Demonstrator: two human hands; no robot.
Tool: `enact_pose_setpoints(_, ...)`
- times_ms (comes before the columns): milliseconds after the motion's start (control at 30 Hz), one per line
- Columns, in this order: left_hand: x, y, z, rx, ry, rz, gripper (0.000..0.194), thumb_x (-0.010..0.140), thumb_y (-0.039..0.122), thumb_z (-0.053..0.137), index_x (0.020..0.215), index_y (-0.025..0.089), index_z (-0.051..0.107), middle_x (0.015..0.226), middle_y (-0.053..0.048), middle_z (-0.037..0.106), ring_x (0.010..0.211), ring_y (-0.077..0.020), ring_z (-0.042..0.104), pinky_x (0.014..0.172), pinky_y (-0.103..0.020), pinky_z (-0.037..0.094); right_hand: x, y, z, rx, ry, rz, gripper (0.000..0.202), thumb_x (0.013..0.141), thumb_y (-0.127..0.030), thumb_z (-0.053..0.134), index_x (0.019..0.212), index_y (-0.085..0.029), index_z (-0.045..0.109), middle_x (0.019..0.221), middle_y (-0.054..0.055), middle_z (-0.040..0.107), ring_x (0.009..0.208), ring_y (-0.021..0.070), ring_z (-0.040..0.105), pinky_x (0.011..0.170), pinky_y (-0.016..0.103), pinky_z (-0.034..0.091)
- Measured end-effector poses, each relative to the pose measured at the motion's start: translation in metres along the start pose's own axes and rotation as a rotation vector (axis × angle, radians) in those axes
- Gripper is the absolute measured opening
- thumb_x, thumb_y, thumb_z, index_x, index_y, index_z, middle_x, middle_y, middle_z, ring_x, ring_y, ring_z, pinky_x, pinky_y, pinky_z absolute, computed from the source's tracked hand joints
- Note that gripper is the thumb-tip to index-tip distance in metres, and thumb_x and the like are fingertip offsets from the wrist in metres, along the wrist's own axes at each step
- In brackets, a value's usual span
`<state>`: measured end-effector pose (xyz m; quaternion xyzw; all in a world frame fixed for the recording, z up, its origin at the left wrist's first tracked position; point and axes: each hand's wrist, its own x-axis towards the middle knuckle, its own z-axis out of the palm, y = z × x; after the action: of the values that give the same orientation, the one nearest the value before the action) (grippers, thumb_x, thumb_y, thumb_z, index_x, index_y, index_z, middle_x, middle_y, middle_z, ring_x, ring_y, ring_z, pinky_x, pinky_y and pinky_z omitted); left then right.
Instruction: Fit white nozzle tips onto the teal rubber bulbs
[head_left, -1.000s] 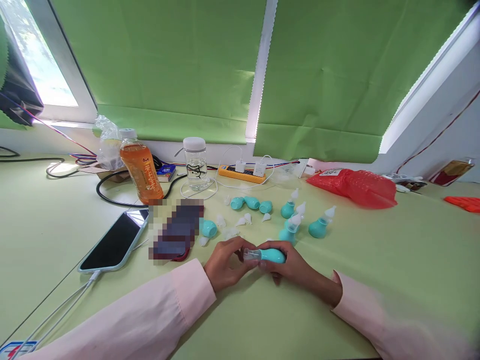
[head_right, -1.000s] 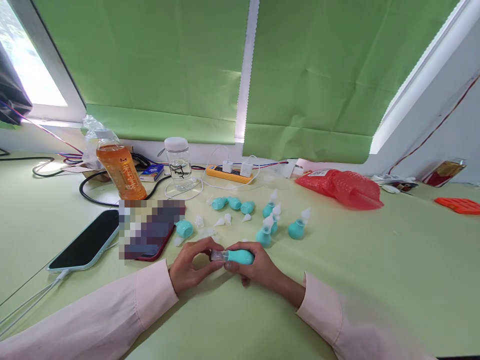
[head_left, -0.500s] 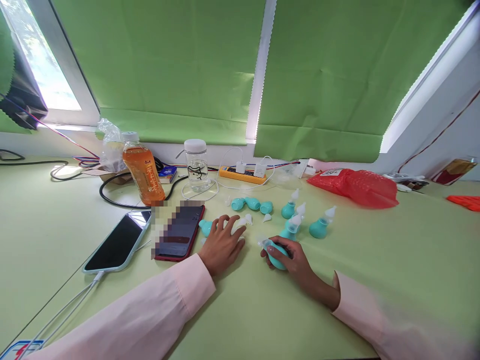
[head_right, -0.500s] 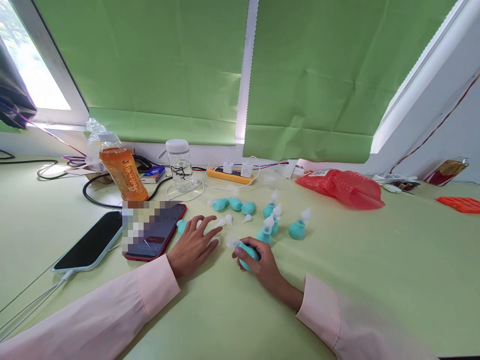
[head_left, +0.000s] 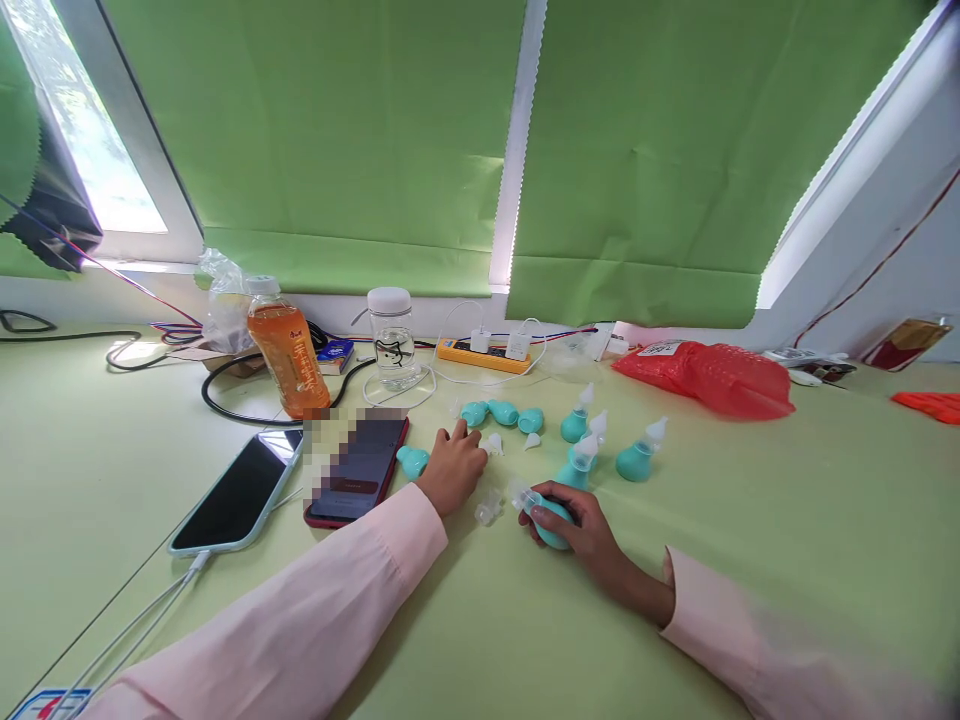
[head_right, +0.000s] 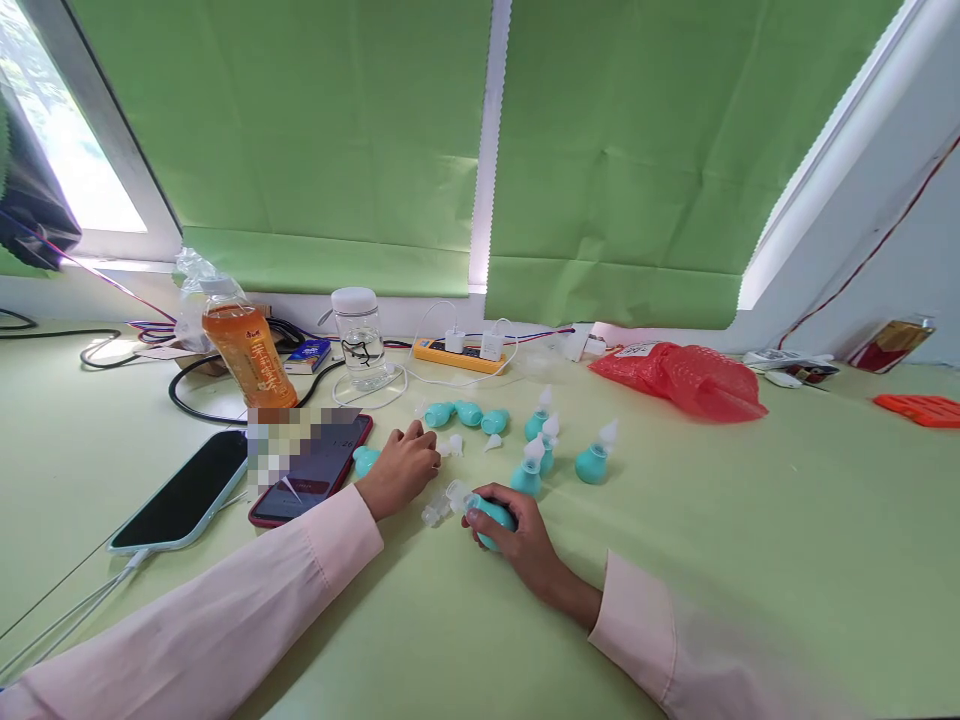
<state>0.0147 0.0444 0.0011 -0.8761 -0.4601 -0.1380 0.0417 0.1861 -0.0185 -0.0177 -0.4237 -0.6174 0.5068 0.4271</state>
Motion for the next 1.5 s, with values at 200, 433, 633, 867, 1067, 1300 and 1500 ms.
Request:
enact_pose_setpoints(200, -0.020, 0.011, -0.013, -0.702, 0.085, -0.187, 0.015, 0.073, 0.022, 0.056, 0.081, 0.013, 0.066, 0.078, -0.007, 0.067, 0.066, -0.0140, 0.058, 0.062, -0.025, 0.048, -0.001, -0.001, 0.000, -0.060, -0.012, -0.014, 0.027, 0.071, -0.042, 0.056, 0.075, -0.016, 0.056, 0.066, 0.002, 0.056, 0.056, 0.0113, 0.048, 0.053, 0.023, 0.040)
enact_pose_setpoints(433, -0.045, 0.016, -0.007, -1.424, 0.052, -0.393, 0.027, 0.059, 0.029, 0.070, 0.080, 0.012, 0.069, 0.080, -0.007, 0.069, 0.074, -0.0196, 0.063, 0.069, -0.028, 0.051, -0.005, 0.003, 0.000, -0.270, 0.104, -0.065, 0.024, 0.067, -0.039, 0.059, 0.079, -0.018, 0.061, 0.072, 0.003, 0.060, 0.067, 0.0167, 0.054, 0.062, 0.028, 0.043)
enact_pose_setpoints(633, -0.048, 0.018, -0.001, -1.410, 0.125, -0.437, 0.025, 0.058, 0.030, 0.070, 0.076, 0.011, 0.069, 0.078, -0.008, 0.069, 0.074, -0.0200, 0.063, 0.068, -0.028, 0.052, -0.005, 0.002, 0.001, -0.147, 0.017, 0.006, 0.027, 0.072, -0.043, 0.055, 0.076, -0.016, 0.058, 0.066, 0.002, 0.057, 0.055, 0.0120, 0.049, 0.052, 0.024, 0.040)
enact_pose_setpoints(867, -0.052, 0.028, 0.000, -1.428, 0.221, -0.494, 0.023, 0.055, 0.027, 0.072, 0.071, 0.012, 0.069, 0.072, -0.007, 0.069, 0.071, -0.0200, 0.063, 0.066, -0.028, 0.052, -0.007, -0.006, 0.005, 0.062, -0.170, 0.095, 0.030, 0.081, -0.048, 0.042, 0.079, -0.019, 0.047, 0.076, 0.001, 0.057, 0.059, 0.0099, 0.050, 0.053, 0.022, 0.039)
enact_pose_setpoints(1067, -0.053, 0.031, -0.002, -1.534, 0.161, -0.577, 0.025, 0.047, 0.024, 0.076, 0.068, 0.013, 0.068, 0.069, -0.005, 0.069, 0.070, -0.0210, 0.064, 0.067, -0.030, 0.053, -0.010, -0.008, 0.007, 0.005, -0.194, 0.089, 0.029, 0.080, -0.048, 0.043, 0.082, -0.019, 0.047, 0.075, 0.001, 0.056, 0.062, 0.0111, 0.050, 0.057, 0.023, 0.040)
enact_pose_setpoints(1300, -0.054, 0.032, 0.001, -1.557, 0.170, -0.538, 0.018, 0.049, 0.022, 0.074, 0.063, 0.013, 0.065, 0.064, -0.004, 0.068, 0.065, -0.0190, 0.063, 0.062, -0.028, 0.053, -0.009, -0.003, 0.008, 0.154, -0.276, 0.162, 0.032, 0.082, -0.048, 0.037, 0.081, -0.018, 0.047, 0.066, 0.001, 0.059, 0.054, 0.0106, 0.052, 0.053, 0.023, 0.040)
enact_pose_setpoints(1500, -0.052, 0.019, 0.003, -1.037, 0.330, -0.355, 0.008, 0.065, 0.019, 0.061, 0.070, 0.014, 0.065, 0.070, -0.006, 0.066, 0.064, -0.0164, 0.059, 0.058, -0.028, 0.050, -0.005, -0.004, 0.006, 0.185, -0.120, 0.184, 0.036, 0.078, -0.052, 0.041, 0.080, -0.017, 0.048, 0.060, 0.001, 0.058, 0.047, 0.0110, 0.050, 0.046, 0.024, 0.039)
